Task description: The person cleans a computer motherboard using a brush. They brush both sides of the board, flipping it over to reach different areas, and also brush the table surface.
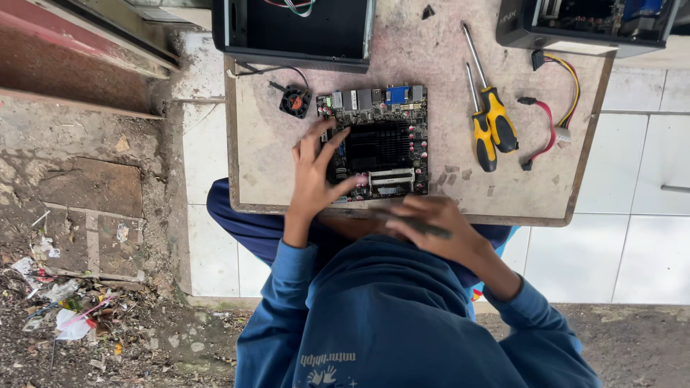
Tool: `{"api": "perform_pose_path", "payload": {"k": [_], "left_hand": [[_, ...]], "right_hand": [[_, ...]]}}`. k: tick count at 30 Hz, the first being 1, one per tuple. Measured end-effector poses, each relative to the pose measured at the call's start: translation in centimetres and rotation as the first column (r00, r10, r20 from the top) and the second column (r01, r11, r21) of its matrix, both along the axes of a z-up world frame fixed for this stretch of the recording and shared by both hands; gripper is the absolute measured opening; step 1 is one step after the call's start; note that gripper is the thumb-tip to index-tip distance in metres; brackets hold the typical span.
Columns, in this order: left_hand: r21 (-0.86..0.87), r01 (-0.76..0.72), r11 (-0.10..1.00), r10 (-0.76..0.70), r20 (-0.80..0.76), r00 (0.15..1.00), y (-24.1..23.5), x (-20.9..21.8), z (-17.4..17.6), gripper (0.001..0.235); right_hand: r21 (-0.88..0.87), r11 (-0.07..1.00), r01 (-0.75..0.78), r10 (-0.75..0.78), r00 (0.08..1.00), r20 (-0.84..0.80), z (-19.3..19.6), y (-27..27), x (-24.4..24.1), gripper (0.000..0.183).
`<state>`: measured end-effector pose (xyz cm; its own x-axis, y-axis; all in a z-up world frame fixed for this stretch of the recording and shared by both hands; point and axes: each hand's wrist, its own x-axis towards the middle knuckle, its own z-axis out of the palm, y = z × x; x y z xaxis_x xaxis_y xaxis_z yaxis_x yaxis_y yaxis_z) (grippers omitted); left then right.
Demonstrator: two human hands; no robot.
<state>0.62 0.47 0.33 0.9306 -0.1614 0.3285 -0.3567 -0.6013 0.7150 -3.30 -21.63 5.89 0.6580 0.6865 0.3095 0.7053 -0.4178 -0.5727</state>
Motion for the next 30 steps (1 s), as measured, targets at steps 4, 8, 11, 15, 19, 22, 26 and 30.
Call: {"api": "perform_pose_path", "payload": {"k": [4, 8, 11, 15, 19, 22, 26, 30], "left_hand": [[0.024, 0.077, 0.997, -0.075, -0.076, 0.994, 1.8, -2.0, 0.5, 0.1], [0.264, 0.079, 0.961, -0.065, -0.061, 0.996, 2.2, -2.7, 0.2, 0.096], [0.288, 0.068, 0.955, -0.056, -0.05, 0.997, 2.4, -2.7, 0.1, 0.112], [0.26, 0.028, 0.965, -0.027, -0.008, 1.0, 2.2, -2.6, -1.0, 0.092], [0.287, 0.003, 0.958, -0.007, 0.015, 1.0, 2.3, -2.7, -1.6, 0.089], [0.279, 0.012, 0.96, -0.016, 0.012, 1.0, 2.4, -2.9, -1.2, 0.096], [0.277, 0.001, 0.961, -0.007, 0.02, 1.0, 2.2, -2.8, -1.0, 0.081], [0.29, -0.025, 0.957, 0.015, 0.036, 0.999, 1.9, -2.8, 0.8, 0.064]], "right_hand": [[0.035, 0.979, 0.199, -0.191, 0.966, -0.173, 0.9, 0.3, 1.2, 0.016], [0.062, 0.981, 0.186, -0.185, 0.983, -0.02, -1.9, 2.8, 2.5, 0.024], [-0.207, 0.969, 0.137, -0.038, 0.905, 0.423, -7.5, 4.9, -1.2, 0.038], [-0.126, 0.992, 0.01, 0.016, 0.979, 0.202, -4.6, 5.4, -0.5, 0.039], [-0.156, 0.982, 0.11, -0.057, 0.95, 0.307, -7.1, 6.5, -1.0, 0.026], [-0.025, 0.994, 0.109, -0.104, 0.982, 0.16, -5.3, 6.8, -0.6, 0.029], [-0.005, 0.979, 0.203, -0.198, 0.962, 0.189, -7.3, 6.6, -0.1, 0.025], [-0.093, 0.994, 0.064, -0.05, 0.988, 0.144, -3.6, 7.4, 0.4, 0.028]]}}
